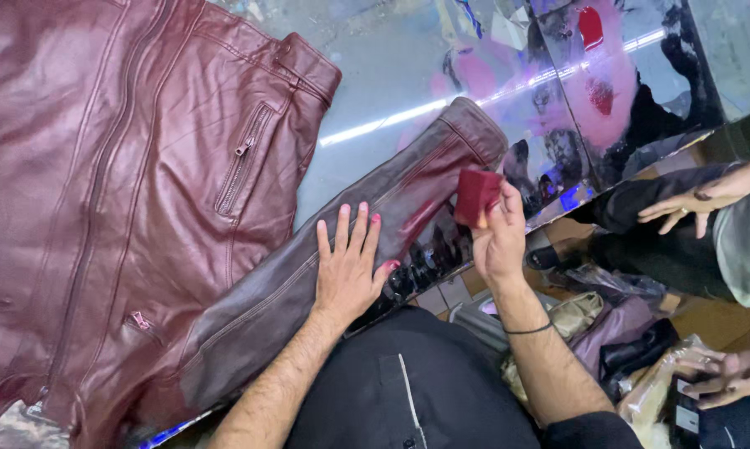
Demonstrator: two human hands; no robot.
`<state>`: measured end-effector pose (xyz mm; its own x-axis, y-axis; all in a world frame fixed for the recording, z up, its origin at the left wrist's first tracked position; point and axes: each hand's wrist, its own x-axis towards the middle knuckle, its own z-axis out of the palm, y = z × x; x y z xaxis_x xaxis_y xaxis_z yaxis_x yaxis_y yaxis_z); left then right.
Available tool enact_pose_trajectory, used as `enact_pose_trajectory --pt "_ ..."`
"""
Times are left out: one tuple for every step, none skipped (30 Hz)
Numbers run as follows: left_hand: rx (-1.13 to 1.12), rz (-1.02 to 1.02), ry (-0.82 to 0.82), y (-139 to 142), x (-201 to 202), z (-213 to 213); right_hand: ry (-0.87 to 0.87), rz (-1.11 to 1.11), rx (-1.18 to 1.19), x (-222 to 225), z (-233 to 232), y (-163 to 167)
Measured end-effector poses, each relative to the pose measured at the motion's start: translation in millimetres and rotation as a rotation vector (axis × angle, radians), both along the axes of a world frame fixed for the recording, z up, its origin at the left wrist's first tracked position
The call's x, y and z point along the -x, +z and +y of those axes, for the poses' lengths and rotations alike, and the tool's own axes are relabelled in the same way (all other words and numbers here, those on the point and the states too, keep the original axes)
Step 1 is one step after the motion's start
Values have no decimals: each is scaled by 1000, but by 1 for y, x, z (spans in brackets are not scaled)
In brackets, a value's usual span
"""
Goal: The person applies dark red dye to a maroon leather jacket laid on a work table, dabbing the dye onto the sleeves and body with a sponge. They pour dye from a red bottle onto the sponge, reposition and turn the jacket, and continue rubbing dye over the sleeve panels and seams.
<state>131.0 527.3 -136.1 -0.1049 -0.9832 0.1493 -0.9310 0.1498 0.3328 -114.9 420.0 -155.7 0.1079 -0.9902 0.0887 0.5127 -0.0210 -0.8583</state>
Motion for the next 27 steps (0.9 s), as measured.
enact_pose_trajectory --pt "21 -9 -3 0 1 -2 -31 144 75 3 2 2" --pt "39 -16 -2 1 3 -4 -58 291 148 4 3 4" --pt "58 -24 2 1 4 -6 -53 403 217 5 4 7" --pt "51 1 -8 1 5 -8 -47 513 286 5 5 11" --pt "42 25 -18 1 5 -10 -42 622 355 3 6 15" --pt "35 49 -26 0 4 -12 -126 761 413 -1 7 19" --pt "26 73 -9 0 4 -14 -213 899 470 -7 8 23" --pt "14 98 4 1 3 -14 -304 1036 522 -14 11 27" --pt "5 120 14 1 3 -15 -254 1100 647 -21 13 29" --pt "-1 120 19 2 2 -16 -203 1162 776 -29 15 31" --pt "-8 121 22 2 2 -16 -151 1223 903 -35 15 33" --pt "-15 125 22 3 2 -16 -98 1294 1006 -38 11 35" --pt "-11 126 20 4 2 -16 -40 1364 1111 -39 7 37" --pt "-8 129 22 5 2 -16 25 1430 1220 -40 2 37" --pt "-4 132 24 5 2 -16 -35 1510 1119 -38 -5 38" --pt "6 134 24 6 1 -16 -92 1586 1023 -35 -12 37" --pt "14 140 28 6 1 -16 -144 1660 929 -32 -15 37" --pt "26 148 29 6 1 -16 -194 1619 897 -30 -17 35" --pt "24 141 24 5 0 -18 -250 1580 872 -29 -16 34" --pt "17 139 27 4 -1 -18 -294 1542 852 -28 -14 33" --pt "2 142 33 3 1 -18 -161 1549 998 -28 -11 32" --pt "11 167 45 1 2 -18 -30 1543 1133 -30 -7 32" --pt "18 178 47 0 2 -18 90 1523 1254 -31 -5 33" --pt "21 177 40 -2 1 -17 27 1582 1158 -34 -3 35" --pt "41 173 25 -3 0 -17 -42 1634 1053 -36 -3 37" --pt "58 169 20 -4 0 -17 -101 1677 950 -39 -4 40" --pt "70 168 19 -5 0 -16 -166 1623 918 -41 -5 41"
